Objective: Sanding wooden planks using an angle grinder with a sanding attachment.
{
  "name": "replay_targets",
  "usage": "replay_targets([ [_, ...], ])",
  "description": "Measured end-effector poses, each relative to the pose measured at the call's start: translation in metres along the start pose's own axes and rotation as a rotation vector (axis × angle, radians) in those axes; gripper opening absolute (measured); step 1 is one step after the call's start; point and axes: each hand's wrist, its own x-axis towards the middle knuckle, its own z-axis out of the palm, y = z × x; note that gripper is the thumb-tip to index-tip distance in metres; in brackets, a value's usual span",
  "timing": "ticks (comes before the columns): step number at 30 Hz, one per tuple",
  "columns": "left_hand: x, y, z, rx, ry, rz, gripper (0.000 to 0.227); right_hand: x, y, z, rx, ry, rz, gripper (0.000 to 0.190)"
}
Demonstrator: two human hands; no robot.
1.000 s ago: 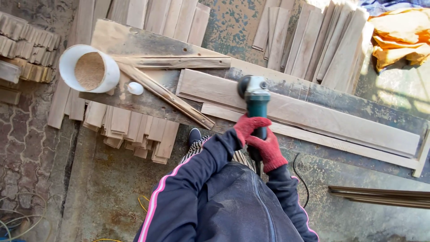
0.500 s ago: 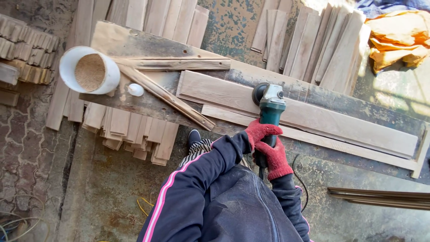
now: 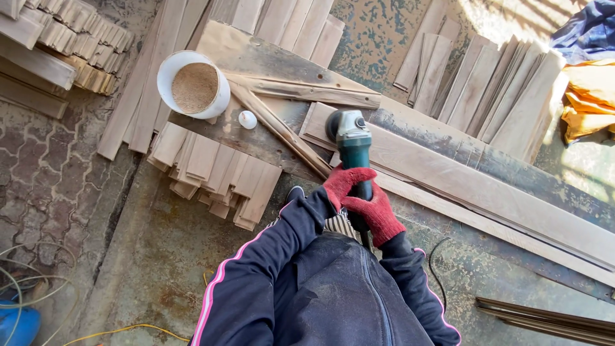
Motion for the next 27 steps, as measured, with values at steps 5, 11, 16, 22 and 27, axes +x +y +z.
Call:
replay_targets([
  [5,0.021,0.009,-0.018,0.021,0.011,0.009,0.059,0.005,-0.013,0.005,0.018,-0.031,-0.011,0.063],
  [11,0.035,-0.028,0.016,0.055,-0.027,-0.053,0.059,0.012,0.016,-0.034,0.173,0.042,0.035,0.062],
  [16,0.052,-0.086,0.070,0.130,-0.095,-0.102,0.061,0.026,0.087,-0.092,0.316,0.178,0.087,0.059],
  [22,0.092,-0.180,0.140,0.149,-0.195,-0.195,0.064,0.001,0.125,-0.158,0.542,0.341,0.120,0.053],
  [27,0.099,-0.231,0.195,0.263,-0.184,-0.298,0.053,-0.017,0.135,-0.195,0.502,0.568,0.168,0.056],
])
